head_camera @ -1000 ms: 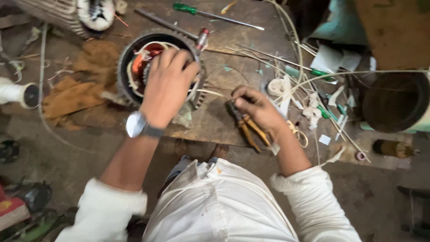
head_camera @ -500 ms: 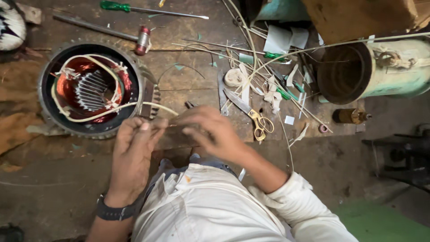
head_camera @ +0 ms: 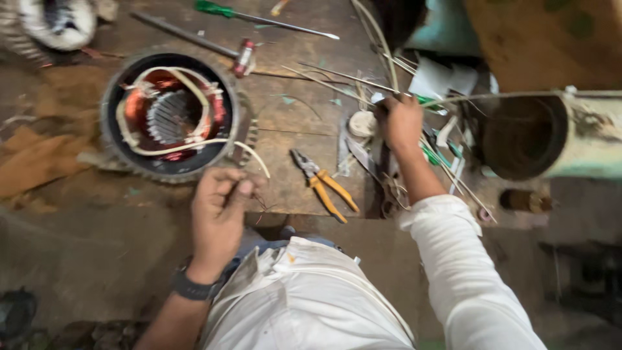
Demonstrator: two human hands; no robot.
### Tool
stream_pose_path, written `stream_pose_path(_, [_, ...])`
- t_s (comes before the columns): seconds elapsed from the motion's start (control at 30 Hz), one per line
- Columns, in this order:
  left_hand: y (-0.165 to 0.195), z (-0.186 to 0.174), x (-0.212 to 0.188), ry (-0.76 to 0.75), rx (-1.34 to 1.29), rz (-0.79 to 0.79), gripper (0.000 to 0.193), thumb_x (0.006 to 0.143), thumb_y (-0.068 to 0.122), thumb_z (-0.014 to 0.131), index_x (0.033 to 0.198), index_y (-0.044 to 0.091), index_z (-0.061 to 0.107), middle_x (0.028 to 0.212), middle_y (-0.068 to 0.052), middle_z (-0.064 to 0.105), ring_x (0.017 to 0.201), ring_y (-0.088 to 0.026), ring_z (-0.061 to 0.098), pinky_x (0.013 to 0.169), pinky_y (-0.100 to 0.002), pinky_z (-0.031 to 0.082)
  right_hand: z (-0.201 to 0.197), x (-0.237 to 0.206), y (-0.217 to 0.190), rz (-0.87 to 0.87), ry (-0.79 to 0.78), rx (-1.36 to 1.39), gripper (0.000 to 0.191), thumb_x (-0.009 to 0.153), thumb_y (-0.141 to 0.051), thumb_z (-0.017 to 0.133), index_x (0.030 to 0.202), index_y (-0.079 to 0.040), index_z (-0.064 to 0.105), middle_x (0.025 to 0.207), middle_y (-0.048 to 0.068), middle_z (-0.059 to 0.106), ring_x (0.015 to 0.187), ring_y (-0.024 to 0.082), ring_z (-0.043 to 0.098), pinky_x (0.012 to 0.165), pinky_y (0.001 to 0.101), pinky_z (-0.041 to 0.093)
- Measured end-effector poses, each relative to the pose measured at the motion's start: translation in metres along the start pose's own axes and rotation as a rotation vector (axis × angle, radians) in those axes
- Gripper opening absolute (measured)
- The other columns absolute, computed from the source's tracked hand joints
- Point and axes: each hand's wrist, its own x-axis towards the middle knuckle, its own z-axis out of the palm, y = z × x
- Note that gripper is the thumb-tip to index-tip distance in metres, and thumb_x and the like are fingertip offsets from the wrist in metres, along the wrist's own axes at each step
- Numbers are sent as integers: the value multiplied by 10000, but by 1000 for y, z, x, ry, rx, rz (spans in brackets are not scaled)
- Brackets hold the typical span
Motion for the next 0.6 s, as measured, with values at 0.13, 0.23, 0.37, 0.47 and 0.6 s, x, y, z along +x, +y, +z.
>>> stream_pose_path(0.13, [18,-5,1,53,327,83,88,1039,92,627,1096,24,630,1042,-101,778,843,-125,625,733,-296,513,-10,20,-6,111,98,532,165,933,-46,687,1093,-36,652,1023,91,696,941,224,703,819,348,542])
stream_pose_path(0.23, [30,-11,4,-7,708,334,126,996,65,657,1116,44,690,1053,-115,769,986,-238,742,828,-367,578,-46,36,-24,34,289,865,178,1081,76,665,1228,-5,605,1116,72,617,1036,137,604,952,283,517])
stream_pose_path(0.37, [34,-12,13,-150,865,362,225,929,31,627,1136,66,708,1026,-152,730,960,-356,691,809,-434,557,-107,17,-80,-135,368,634,326,1020,113,623,1306,-31,685,1126,115,646,953,154,628,841,264,521])
stream_pose_path(0.47, [33,-14,16,-196,863,322,219,936,59,623,1138,66,708,977,-156,719,931,-366,686,786,-442,551,-126,-22,-130,-243,325,273,334,875,118,715,1166,-41,750,984,121,645,901,244,624,783,332,493])
stream_pose_path(0.6, [33,-19,20,-211,809,298,210,945,73,633,1141,59,709,940,-168,709,902,-369,679,783,-454,544,-115,-63,-175,10,261,435,229,920,18,837,1113,-87,776,970,103,679,702,174,539,629,288,412])
